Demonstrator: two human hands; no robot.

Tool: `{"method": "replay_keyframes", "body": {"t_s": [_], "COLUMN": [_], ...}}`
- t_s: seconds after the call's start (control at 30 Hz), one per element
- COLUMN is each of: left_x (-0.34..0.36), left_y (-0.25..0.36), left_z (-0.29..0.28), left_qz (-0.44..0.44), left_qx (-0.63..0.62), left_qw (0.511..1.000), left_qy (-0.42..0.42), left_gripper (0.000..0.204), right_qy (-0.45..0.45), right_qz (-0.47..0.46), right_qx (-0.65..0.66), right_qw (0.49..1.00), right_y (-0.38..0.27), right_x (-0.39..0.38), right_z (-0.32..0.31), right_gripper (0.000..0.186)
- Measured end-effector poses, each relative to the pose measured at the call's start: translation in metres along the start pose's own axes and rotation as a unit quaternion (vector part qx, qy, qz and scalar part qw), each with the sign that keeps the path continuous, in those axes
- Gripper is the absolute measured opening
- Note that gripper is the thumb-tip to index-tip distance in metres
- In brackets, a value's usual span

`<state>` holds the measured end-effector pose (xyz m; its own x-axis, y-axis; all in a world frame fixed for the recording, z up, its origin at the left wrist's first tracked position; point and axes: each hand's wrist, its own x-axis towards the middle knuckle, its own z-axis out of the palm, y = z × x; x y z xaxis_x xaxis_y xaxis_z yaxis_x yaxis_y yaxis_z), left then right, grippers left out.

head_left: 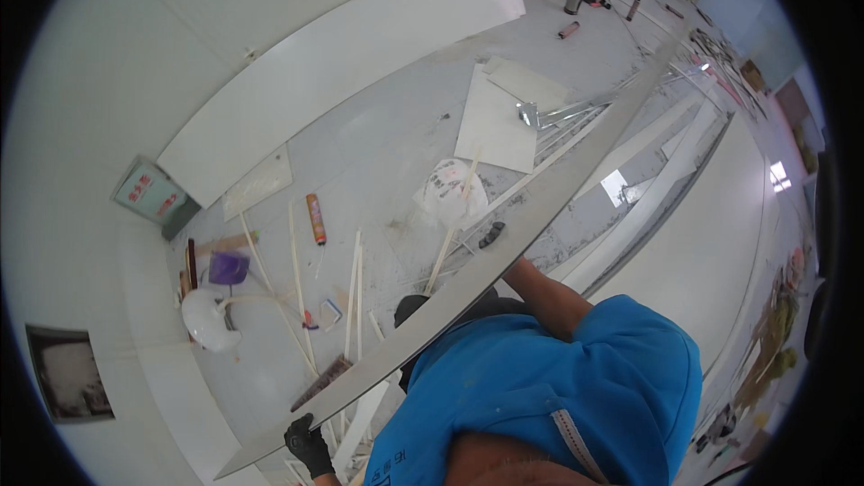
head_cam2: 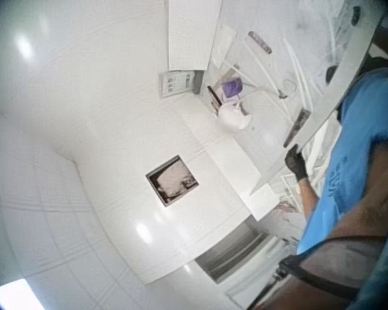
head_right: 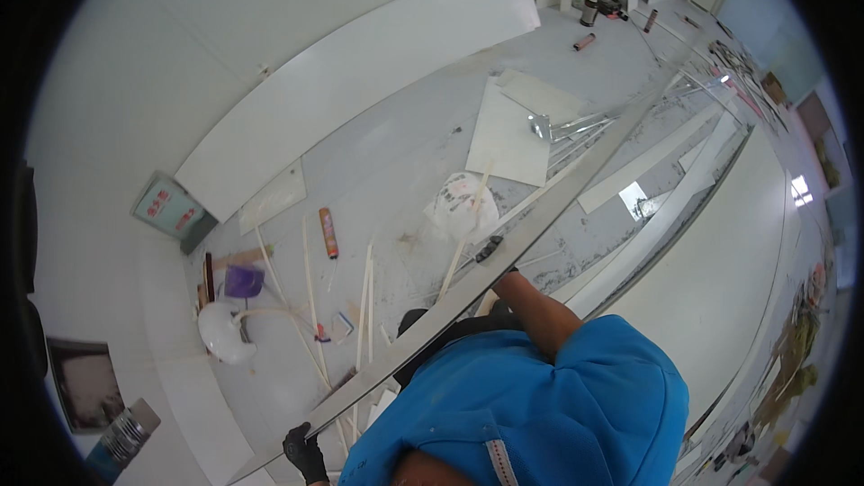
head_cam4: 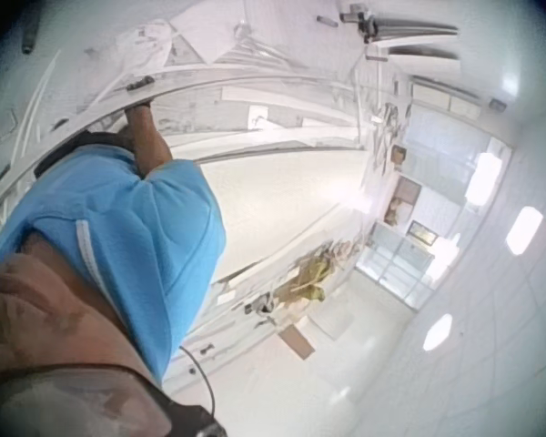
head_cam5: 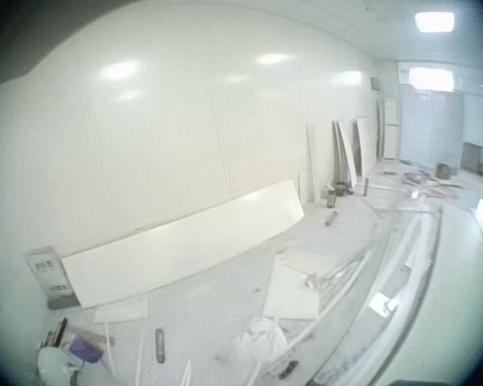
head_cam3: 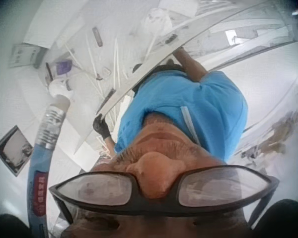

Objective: The person measures and cuts white wall panels using a utility knife and tape measure, then fits the cut pieces into wall openings. The person also removes pink protective film from installed panels and handles scrap pieces on the floor.

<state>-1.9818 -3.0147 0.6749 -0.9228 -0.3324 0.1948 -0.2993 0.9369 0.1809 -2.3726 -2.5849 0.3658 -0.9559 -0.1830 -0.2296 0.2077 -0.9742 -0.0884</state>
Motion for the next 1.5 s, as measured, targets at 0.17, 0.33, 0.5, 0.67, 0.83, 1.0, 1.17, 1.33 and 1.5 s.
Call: {"method": "replay_keyframes", "body": {"t_s": [0.17, 0.33, 0.5, 0.67, 0.83, 1.0, 1.17, 1.33, 1.5], "left_x": [0.116, 0.234, 0.338, 0.454, 0.57, 0.701, 0.849, 0.96, 1.04], "left_y": [-0.002, -0.031, -0.061, -0.076, -0.05, 0.02, 0.096, 0.154, 0.199], "left_z": [0.04, 0.101, 0.11, 0.098, 0.114, 0.149, 0.166, 0.193, 0.228], "left_qz": [0.01, 0.021, 0.017, 0.04, 0.079, 0.115, 0.141, 0.186, 0.256], "left_qx": [-0.014, -0.011, -0.006, -0.003, 0.0, 0.023, 0.055, 0.06, 0.051], "left_qw": [1.0, 1.0, 0.999, 0.997, 0.989, 0.97, 0.95, 0.929, 0.9], "left_qy": [0.005, -0.016, -0.027, -0.061, -0.127, -0.213, -0.274, -0.313, -0.349], "left_gripper": [0.035, 0.034, 0.034, 0.034, 0.031, 0.028, 0.026, 0.024, 0.024], "right_qy": [0.127, 0.019, 0.05, 0.165, 0.173, 0.176, 0.259, 0.286, 0.238], "right_qz": [0.005, 0.03, -0.048, -0.052, -0.038, 0.013, -0.013, -0.013, -0.036], "right_qx": [0.026, 0.076, -0.039, -0.029, -0.006, 0.011, 0.078, 0.084, 0.081], "right_qw": [0.992, 0.996, 0.997, 0.984, 0.984, 0.984, 0.963, 0.954, 0.967], "right_y": [0.017, 0.052, 0.075, 0.093, 0.102, 0.114, 0.098, 0.078, 0.08], "right_x": [0.121, 0.248, 0.347, 0.421, 0.506, 0.631, 0.738, 0.811, 0.861], "right_z": [0.011, 0.046, 0.078, 0.11, 0.117, 0.122, 0.153, 0.167, 0.122], "right_gripper": [0.025, 0.02, 0.023, 0.027, 0.021, 0.027, 0.029, 0.028, 0.026]}}
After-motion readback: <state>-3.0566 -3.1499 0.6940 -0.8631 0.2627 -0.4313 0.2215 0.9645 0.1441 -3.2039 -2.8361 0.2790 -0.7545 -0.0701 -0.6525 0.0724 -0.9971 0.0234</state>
